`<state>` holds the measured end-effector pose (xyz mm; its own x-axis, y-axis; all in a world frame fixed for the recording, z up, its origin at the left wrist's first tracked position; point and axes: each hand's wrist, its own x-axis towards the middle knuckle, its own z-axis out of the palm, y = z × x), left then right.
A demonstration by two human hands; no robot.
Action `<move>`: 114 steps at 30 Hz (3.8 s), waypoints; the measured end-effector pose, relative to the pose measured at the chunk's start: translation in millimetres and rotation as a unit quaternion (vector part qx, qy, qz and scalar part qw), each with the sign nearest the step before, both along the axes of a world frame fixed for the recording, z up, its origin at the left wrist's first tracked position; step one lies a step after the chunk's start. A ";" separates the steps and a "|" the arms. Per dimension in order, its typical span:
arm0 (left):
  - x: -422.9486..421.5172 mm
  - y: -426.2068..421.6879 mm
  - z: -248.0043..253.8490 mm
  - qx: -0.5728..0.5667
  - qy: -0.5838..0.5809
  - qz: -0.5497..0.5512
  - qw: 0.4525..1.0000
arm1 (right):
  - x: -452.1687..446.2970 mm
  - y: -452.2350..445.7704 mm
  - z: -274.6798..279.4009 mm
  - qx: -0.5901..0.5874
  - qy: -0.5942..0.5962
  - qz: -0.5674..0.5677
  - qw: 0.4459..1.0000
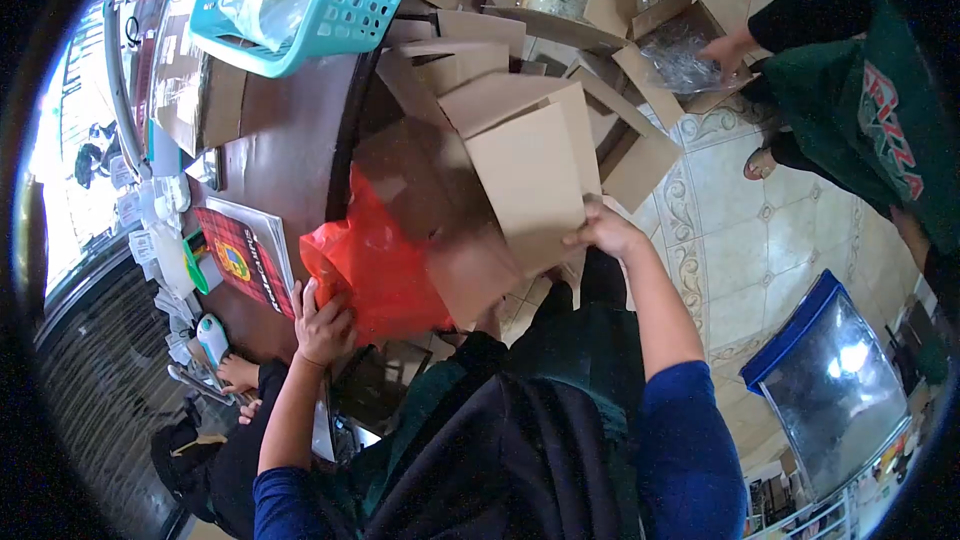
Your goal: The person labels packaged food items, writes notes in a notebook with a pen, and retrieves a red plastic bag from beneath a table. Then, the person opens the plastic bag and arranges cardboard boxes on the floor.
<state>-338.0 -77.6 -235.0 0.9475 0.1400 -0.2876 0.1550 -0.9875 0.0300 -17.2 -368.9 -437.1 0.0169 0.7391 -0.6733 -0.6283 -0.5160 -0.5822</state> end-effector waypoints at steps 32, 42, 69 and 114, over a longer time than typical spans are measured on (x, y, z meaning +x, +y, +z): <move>7.0 -143.4 -15.2 -0.194 0.114 0.068 0.972 | 39.6 -142.5 32.7 -0.078 0.056 -0.186 0.978; -141.3 -336.8 -136.3 -0.332 0.092 0.303 0.889 | -9.9 -73.4 50.8 -0.094 0.152 0.173 0.968; -64.4 -492.7 -114.7 -0.335 0.104 0.802 0.484 | -215.1 27.3 -108.3 -0.028 -0.280 0.363 0.888; -211.1 104.1 -17.2 -0.036 -0.199 0.309 0.929 | -244.8 204.3 -131.3 0.065 -0.023 0.142 0.987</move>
